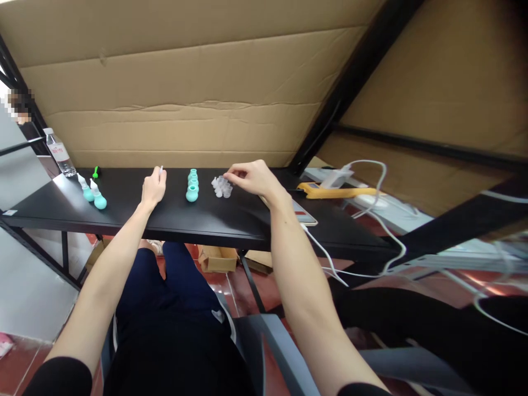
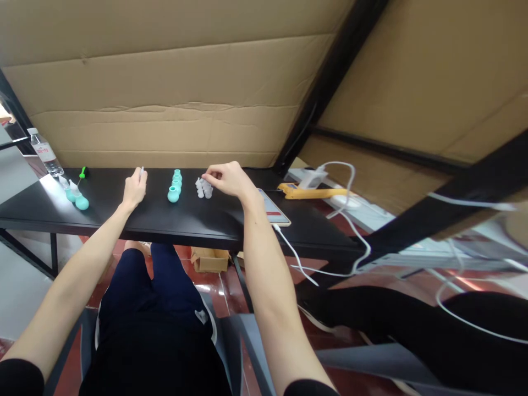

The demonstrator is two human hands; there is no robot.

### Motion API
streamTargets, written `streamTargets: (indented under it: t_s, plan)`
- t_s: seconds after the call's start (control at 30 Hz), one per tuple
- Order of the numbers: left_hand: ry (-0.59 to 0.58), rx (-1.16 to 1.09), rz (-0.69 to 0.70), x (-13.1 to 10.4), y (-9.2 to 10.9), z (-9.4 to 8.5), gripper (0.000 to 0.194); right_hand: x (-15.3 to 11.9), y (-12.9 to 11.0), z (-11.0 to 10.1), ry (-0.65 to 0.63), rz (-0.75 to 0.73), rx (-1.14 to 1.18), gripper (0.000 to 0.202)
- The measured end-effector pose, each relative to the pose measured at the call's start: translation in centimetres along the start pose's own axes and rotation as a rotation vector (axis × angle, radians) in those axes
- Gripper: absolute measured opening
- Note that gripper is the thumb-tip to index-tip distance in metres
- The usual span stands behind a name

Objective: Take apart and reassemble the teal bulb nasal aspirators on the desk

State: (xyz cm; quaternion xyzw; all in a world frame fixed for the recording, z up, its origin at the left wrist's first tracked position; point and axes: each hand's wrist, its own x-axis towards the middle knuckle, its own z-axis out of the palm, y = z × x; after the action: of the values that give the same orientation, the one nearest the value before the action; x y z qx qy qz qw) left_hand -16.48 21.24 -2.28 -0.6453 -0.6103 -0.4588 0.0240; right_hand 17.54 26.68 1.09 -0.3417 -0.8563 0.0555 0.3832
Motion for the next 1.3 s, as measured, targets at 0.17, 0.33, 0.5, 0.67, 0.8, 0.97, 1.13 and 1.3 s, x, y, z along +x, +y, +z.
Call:
streamTargets:
  t_s: [0.17,0.33,0.5,0.67,0.8,0.97,1.13,1.3]
  plan:
    - [0.019,0.044,-0.008,-0.3,0.7,-0.2,0.036,-0.1,0.4,0.2,0.039,-0.033,0.010,0.031]
    - [0.016,0.113,0.089,-0.1,1.0,0.1,0.034,-0.2,0.6,0.3,0.078,-0.040,-0.002,0.030]
    - [0.005,0.104,0.234,0.4,0.6,0.9,0.041,-0.4,0.7,0.3,0.102,-0.041,0.003,0.026]
    - [0.065,0.143,0.360,0.4,0.5,1.3,0.053,-0.5,0.0,0.3,0.215,-0.089,0.025,0.027]
    - [0.093,0.226,0.513,0.1,1.2,1.6,0.070,-0.3,-2.4,1.3,0.325,-0.211,0.084,0.029]
    - [0.091,0.293,0.748,-0.5,1.9,1.6,0.081,0.3,-6.6,3.7,0.222,-0.440,0.138,0.038]
    - [0.129,0.301,0.880,-0.9,1.9,1.3,0.076,0.8,-8.1,5.7,0.220,-0.552,0.142,0.031]
    - [0.132,0.312,0.933,-1.0,1.9,1.5,0.071,0.6,-7.8,5.6,0.149,-0.469,0.223,0.028]
